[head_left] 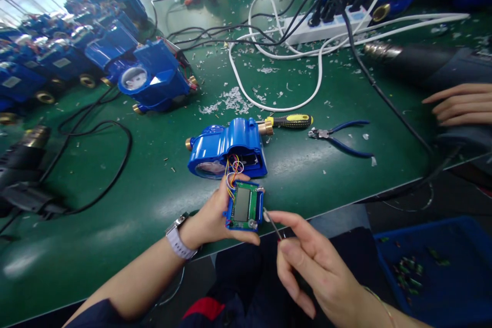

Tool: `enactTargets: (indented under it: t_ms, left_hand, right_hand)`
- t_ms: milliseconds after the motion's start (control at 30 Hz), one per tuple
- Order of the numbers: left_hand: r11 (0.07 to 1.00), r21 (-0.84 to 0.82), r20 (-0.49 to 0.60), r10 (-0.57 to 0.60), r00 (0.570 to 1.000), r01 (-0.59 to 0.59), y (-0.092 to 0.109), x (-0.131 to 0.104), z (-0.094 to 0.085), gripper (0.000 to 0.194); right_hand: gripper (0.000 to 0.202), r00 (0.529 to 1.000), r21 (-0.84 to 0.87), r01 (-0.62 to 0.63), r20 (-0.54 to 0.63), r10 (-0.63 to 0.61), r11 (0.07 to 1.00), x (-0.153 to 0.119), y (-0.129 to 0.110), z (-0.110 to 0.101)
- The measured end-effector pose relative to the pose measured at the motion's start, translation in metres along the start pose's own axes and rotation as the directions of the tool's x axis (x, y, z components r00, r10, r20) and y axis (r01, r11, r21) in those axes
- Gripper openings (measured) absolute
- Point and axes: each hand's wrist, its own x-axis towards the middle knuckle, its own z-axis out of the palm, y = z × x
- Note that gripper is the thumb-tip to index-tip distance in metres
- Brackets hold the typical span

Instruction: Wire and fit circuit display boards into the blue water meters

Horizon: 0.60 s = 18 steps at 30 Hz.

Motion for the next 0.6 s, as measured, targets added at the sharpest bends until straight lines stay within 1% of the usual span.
enactTargets:
  t_ms: [33,133,200,267,333,400,433,467,500,533,600]
  left_hand:
    - [1.000,0.011,0.013,-0.007,1.000,0.007,0.001,0.000,-0.001,0.098]
    - [0.999,0.034,0.048,-0.009,0.999,0.008,0.003,0.002,-0.005,0.095]
    - [0.999,0.039,0.086,0.009,0.996,-0.013,0.005,0.004,-0.007,0.093]
    - [0.998,0.040,0.125,0.038,0.991,-0.043,0.006,0.005,-0.009,0.091]
    - [0.997,0.035,0.158,0.060,0.986,-0.066,0.006,0.005,-0.011,0.089]
    - [0.997,0.029,0.180,0.068,0.981,-0.074,0.006,0.006,-0.011,0.089]
    - [0.997,0.029,0.192,0.067,0.979,-0.074,0.006,0.006,-0.012,0.089]
    - [0.997,0.031,0.204,0.067,0.977,-0.075,0.006,0.006,-0.012,0.089]
    - [0.996,0.035,0.215,0.068,0.974,-0.077,0.006,0.006,-0.012,0.089]
    - [0.996,0.041,0.225,0.071,0.972,-0.082,0.006,0.006,-0.013,0.090]
    - [0.994,0.059,0.246,0.078,0.966,-0.095,0.006,0.006,-0.014,0.090]
  right_hand:
    - [0.050,0.999,0.066,-0.029,-0.011,0.030,0.997,-0.003,0.000,-0.002]
    - [0.036,0.994,0.214,-0.094,-0.032,0.103,0.972,-0.012,0.005,-0.009]
    - [0.037,0.988,0.242,-0.147,-0.005,0.152,0.959,-0.021,0.009,-0.015]
    - [0.043,0.980,0.154,-0.194,0.063,0.187,0.969,-0.031,0.011,-0.022]
    - [0.047,0.975,-0.031,-0.194,0.103,0.197,0.980,-0.041,0.010,-0.028]
    - [0.044,0.987,-0.273,-0.139,0.044,0.157,0.952,-0.048,0.004,-0.033]
    - [0.042,0.994,-0.406,-0.098,0.002,0.108,0.909,-0.050,0.001,-0.035]
    - [0.039,0.999,-0.541,-0.048,-0.027,0.039,0.840,-0.051,-0.003,-0.036]
    - [0.037,0.999,-0.664,0.009,-0.031,-0.039,0.747,-0.050,-0.006,-0.037]
    - [0.036,0.993,-0.765,0.079,0.002,-0.119,0.640,-0.048,-0.009,-0.037]
    - [0.034,0.958,-0.880,0.225,0.122,-0.259,0.418,-0.042,-0.013,-0.037]
